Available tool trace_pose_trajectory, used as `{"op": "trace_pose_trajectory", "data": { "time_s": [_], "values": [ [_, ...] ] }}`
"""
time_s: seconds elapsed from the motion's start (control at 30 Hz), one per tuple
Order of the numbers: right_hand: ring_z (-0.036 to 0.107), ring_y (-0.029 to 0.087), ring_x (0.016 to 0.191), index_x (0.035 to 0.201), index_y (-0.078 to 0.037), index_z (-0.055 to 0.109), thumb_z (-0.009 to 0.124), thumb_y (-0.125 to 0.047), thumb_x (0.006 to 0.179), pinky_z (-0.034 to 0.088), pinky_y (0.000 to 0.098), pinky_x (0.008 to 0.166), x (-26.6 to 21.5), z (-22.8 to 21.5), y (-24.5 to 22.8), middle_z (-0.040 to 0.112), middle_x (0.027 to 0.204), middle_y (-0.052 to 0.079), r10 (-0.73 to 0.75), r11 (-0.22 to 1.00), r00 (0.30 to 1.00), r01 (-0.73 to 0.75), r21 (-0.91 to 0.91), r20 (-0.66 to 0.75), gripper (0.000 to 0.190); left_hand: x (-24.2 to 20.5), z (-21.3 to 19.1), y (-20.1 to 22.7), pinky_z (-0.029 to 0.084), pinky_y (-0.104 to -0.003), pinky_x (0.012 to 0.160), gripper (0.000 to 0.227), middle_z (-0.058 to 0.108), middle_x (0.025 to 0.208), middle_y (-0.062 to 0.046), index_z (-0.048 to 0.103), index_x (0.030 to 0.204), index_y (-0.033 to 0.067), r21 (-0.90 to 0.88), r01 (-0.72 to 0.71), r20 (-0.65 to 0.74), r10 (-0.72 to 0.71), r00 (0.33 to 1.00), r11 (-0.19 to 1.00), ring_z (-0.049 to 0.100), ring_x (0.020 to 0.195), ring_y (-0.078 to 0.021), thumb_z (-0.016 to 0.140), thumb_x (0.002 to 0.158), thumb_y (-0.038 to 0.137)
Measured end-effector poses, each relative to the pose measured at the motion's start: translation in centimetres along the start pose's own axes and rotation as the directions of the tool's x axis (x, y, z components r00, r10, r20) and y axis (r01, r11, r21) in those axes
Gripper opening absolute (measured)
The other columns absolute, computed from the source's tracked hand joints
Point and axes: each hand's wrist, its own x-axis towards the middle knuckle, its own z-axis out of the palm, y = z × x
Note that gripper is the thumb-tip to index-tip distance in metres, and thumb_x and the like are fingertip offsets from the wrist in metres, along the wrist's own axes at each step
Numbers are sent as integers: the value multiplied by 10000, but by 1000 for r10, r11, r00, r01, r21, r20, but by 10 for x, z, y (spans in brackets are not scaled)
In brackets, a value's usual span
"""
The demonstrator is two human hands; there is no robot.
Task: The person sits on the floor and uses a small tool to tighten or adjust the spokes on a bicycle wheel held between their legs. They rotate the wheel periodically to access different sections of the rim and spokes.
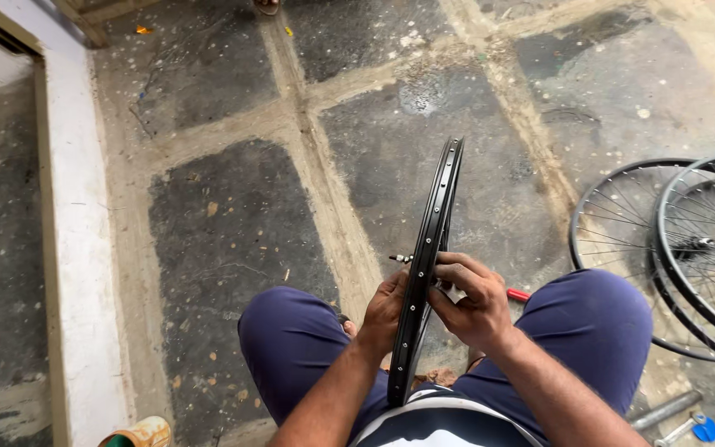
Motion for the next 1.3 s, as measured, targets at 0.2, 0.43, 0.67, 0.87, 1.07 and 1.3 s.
{"op": "trace_pose_trajectory", "data": {
  "time_s": [0.2, 0.43, 0.67, 0.87, 1.07, 1.3],
  "values": [
    [717, 185, 787, 1238, -3, 617, 786, -44, 839, 577, 298, 691, 0, -18, 19, 690, 949, 100, 98, 982, 926, -148, 114, 365, 436, 29, -17, 13, 513, -361, 1080, 442, 655, 1314, -110, 565, 1426, 34, 858, -503, 492, 116, 863, 103, 596, 1257, -203, 636, 1060, 272],
    [639, 210, 707, 979, -63, 668, 803, -8, 798, 488, 312, 601, -18, 7, 33, 615, 828, 81, 45, 994, 996, -52, -98, -72, 233, 15, -11, -13, 469, -295, 1126, 358, 637, 1336, -78, 552, 1413, -2, 88, 113, 63, -119, 991, 990, 570, 1264, -169, 586, 1101, 171],
    [716, 177, 769, 1165, -44, 710, 790, -56, 841, 581, 282, 677, -1, -19, 17, 759, 1031, 76, 79, 994, 980, -92, 58, 184, 334, 11, -5, -14, 484, -178, 737, 429, 649, 993, 35, 553, 1512, 76, 221, 99, 101, -124, 987, 970, 573, 839, -32, 493, 1168, 324],
    [736, 195, 891, 1238, 21, 666, 774, -48, 807, 595, 283, 759, -3, -24, 37, 728, 1220, 158, -30, 999, 950, 24, 23, 311, 449, 25, 13, -6, 463, -167, 643, 414, 646, 939, 37, 584, 1384, 48, 257, 139, 24, -150, 988, 957, 562, 768, -22, 440, 1187, 384],
    [689, 166, 795, 874, -22, 613, 839, -2, 839, 541, 276, 686, -30, 23, 47, 696, 948, 100, 8, 997, 961, -27, -67, -275, 230, 17, 27, -8, 460, -146, 689, 399, 632, 976, 55, 612, 1362, 62, 172, 55, -17, -53, 998, 984, 564, 832, 2, 514, 1149, 385],
    [742, 199, 900, 1266, 14, 638, 788, -77, 851, 617, 321, 773, 1, -33, 19, 746, 1112, 147, 55, 970, 951, -124, 211, 306, 451, 25, 5, -16, 480, -169, 651, 424, 653, 901, 22, 691, 1143, 26, 168, 89, -5, -89, 996, 982, 605, 818, -26, 557, 1169, 427]
  ]
}}
